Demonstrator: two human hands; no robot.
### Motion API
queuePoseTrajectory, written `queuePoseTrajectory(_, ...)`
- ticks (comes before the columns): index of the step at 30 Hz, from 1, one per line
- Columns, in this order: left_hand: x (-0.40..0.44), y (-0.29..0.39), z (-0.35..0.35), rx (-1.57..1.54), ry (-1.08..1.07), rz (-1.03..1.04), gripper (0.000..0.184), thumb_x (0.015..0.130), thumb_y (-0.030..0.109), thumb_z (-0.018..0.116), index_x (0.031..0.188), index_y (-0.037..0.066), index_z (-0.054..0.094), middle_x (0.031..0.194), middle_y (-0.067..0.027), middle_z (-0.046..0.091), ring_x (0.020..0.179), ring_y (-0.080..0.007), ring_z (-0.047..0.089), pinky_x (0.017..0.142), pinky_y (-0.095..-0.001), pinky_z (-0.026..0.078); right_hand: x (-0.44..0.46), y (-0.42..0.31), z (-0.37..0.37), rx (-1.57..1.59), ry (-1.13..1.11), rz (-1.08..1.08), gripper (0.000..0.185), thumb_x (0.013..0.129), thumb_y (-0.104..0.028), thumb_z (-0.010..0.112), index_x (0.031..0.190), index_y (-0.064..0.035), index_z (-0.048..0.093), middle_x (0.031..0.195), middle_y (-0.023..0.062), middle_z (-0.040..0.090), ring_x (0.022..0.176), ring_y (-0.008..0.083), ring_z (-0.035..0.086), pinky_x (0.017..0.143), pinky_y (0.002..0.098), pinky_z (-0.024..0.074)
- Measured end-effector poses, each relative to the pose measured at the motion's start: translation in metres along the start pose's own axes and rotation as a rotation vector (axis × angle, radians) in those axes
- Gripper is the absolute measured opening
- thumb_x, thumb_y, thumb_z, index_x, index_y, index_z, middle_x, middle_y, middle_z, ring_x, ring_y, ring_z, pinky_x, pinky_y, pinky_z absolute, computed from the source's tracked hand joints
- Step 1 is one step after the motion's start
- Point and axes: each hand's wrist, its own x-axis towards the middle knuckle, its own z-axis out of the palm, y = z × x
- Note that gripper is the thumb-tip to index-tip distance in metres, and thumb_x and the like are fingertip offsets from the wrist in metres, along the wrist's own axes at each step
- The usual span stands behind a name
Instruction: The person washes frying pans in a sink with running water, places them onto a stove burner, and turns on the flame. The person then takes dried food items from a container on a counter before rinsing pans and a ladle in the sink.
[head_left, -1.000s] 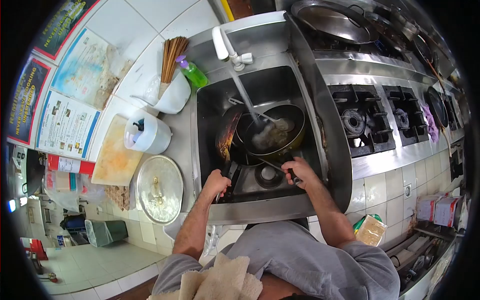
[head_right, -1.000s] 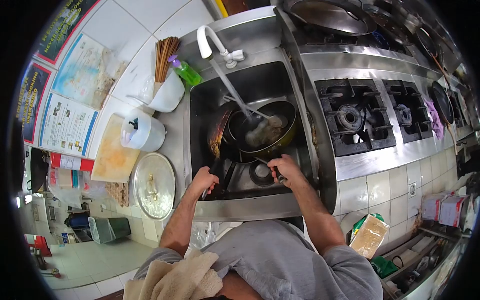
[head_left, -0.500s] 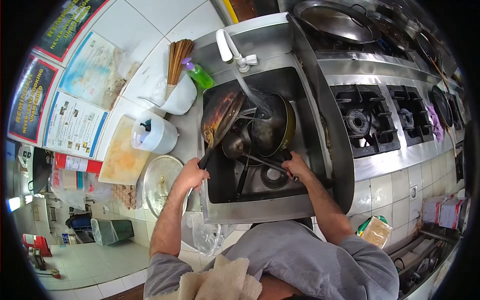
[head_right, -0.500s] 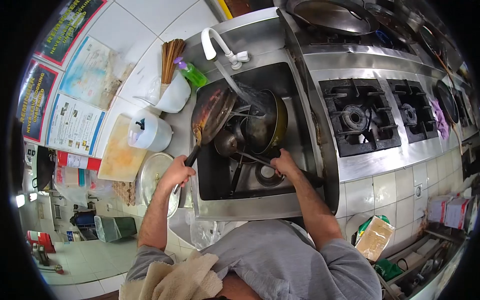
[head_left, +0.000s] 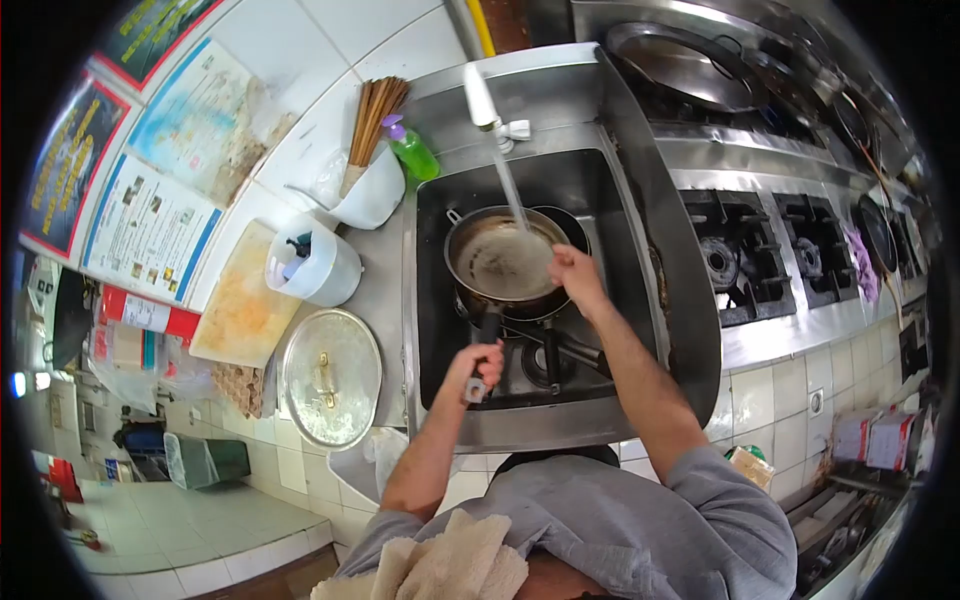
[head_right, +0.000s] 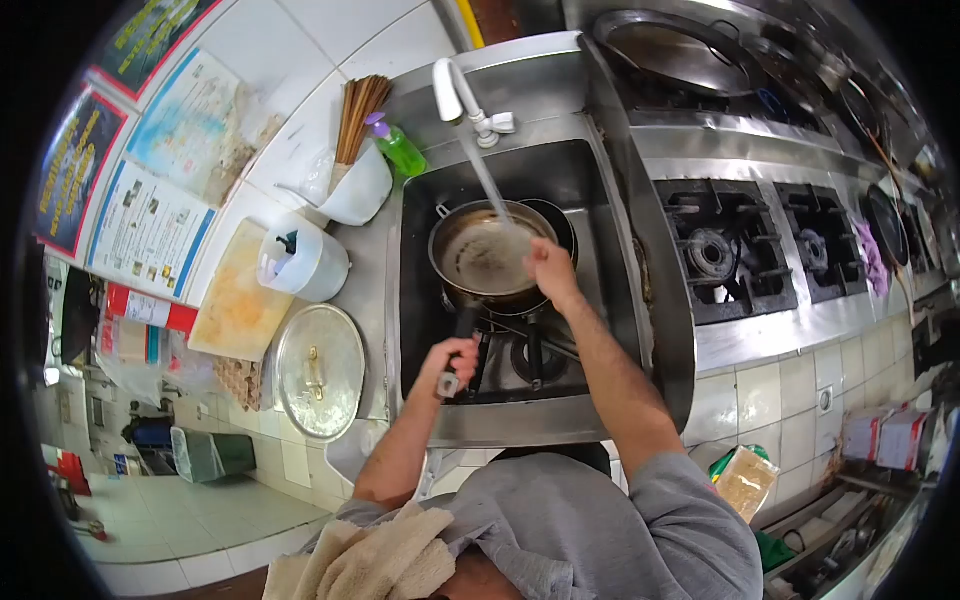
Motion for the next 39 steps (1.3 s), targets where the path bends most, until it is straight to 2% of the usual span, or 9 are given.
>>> queuePoseTrajectory(5,0.009,-0.007,-0.005,0.616,0.253,0.009,0.02,0.077,0.016,0.061,0.087,0.003,0.051,0.065,-0.0069,0.052,0.055,-0.0167,0.054,0.047,-0.0333,0.045,0.071,-0.041,0.049,0.513,-0.092,0.169,0.031,0.082,0.001,0.043,0.113,0.0064,0.043,0.096,0.0188,0.054,0.078,0.0265,0.059,0.069,0.0348,0.0511)
queuePoseTrajectory(7,0.015,0.006,-0.003,1.622,0.331,0.52,0.033,0.078,0.022,0.06,0.099,-0.001,0.052,0.082,-0.0171,0.057,0.077,-0.0285,0.058,0.068,-0.0371,0.047,0.099,-0.032,0.066,0.586,-0.065,0.253,0.029,0.083,0.0,0.043,0.111,0.0048,0.04,0.091,0.0173,0.053,0.082,0.0294,0.058,0.075,0.0402,0.0505)
queuePoseTrajectory(9,0.004,0.042,0.007,1.926,0.643,0.701,0.042,0.077,0.024,0.061,0.109,-0.001,0.051,0.095,-0.0202,0.056,0.092,-0.0334,0.053,0.082,-0.0382,0.042,0.111,-0.024,0.083,0.508,-0.076,0.312,0.026,0.083,-0.001,0.043,0.109,0.0034,0.042,0.087,0.0156,0.053,0.079,0.029,0.058,0.072,0.0401,0.0507)
queuePoseTrajectory(13,-0.077,0.176,0.011,1.623,1.016,1.544,0.024,0.079,0.019,0.056,0.096,0.003,0.058,0.088,-0.0164,0.056,0.082,-0.0302,0.054,0.073,-0.0388,0.044,0.103,-0.035,0.114,0.454,-0.149,0.287,0.024,0.084,-0.002,0.044,0.108,0.0013,0.043,0.085,0.0132,0.053,0.076,0.0264,0.059,0.069,0.0386,0.0507)
queuePoseTrajectory(17,-0.141,0.284,0.008,1.642,1.436,1.283,0.026,0.075,0.017,0.058,0.093,-0.001,0.058,0.089,-0.0171,0.058,0.089,-0.0345,0.054,0.079,-0.04,0.044,0.075,-0.04,0.147,0.427,-0.255,0.249,0.023,0.081,-0.003,0.047,0.105,-0.0015,0.046,0.077,0.0082,0.055,0.064,0.0202,0.058,0.056,0.0324,0.0504)
queuePoseTrajectory(23,-0.103,0.369,-0.041,1.667,1.309,0.532,0.06,0.055,0.033,0.068,0.104,0.002,0.058,0.107,-0.0169,0.058,0.096,-0.0307,0.057,0.082,-0.0386,0.045,0.032,-0.024,0.14,0.325,-0.343,0.353,0.024,0.08,-0.004,0.052,0.104,-0.0022,0.049,0.079,0.006,0.056,0.065,0.0175,0.058,0.057,0.0292,0.0495)
queuePoseTrajectory(28,-0.09,0.387,-0.053,1.843,1.227,0.281,0.042,0.054,0.024,0.063,0.093,0.007,0.064,0.093,-0.0146,0.063,0.082,-0.0309,0.061,0.074,-0.0381,0.047,0.029,-0.006,0.1,0.253,-0.186,0.337,0.025,0.08,-0.004,0.052,0.105,-0.0032,0.051,0.08,0.0048,0.055,0.065,0.0136,0.056,0.055,0.0249,0.0468)
queuePoseTrajectory(35,-0.13,0.378,-0.026,2.562,1.747,0.817,0.018,0.057,0.019,0.062,0.07,0.007,0.063,0.075,-0.0144,0.059,0.078,-0.0322,0.055,0.066,-0.0425,0.044,0.037,0.003,0.077,0.17,-0.149,0.271,0.026,0.081,-0.006,0.052,0.107,-0.0022,0.05,0.081,0.0044,0.055,0.066,0.0125,0.057,0.056,0.0252,0.0478)
queuePoseTrajectory(39,-0.159,0.395,-0.013,2.571,1.384,1.314,0.024,0.057,0.007,0.057,0.08,0.001,0.057,0.101,-0.0245,0.05,0.1,-0.0376,0.044,0.085,-0.0482,0.031,0.041,0.007,0.087,-0.219,0.036,-0.124,0.025,0.075,-0.007,0.054,0.1,-0.0021,0.058,0.082,0.0082,0.061,0.074,0.0152,0.058,0.064,0.0289,0.0477)
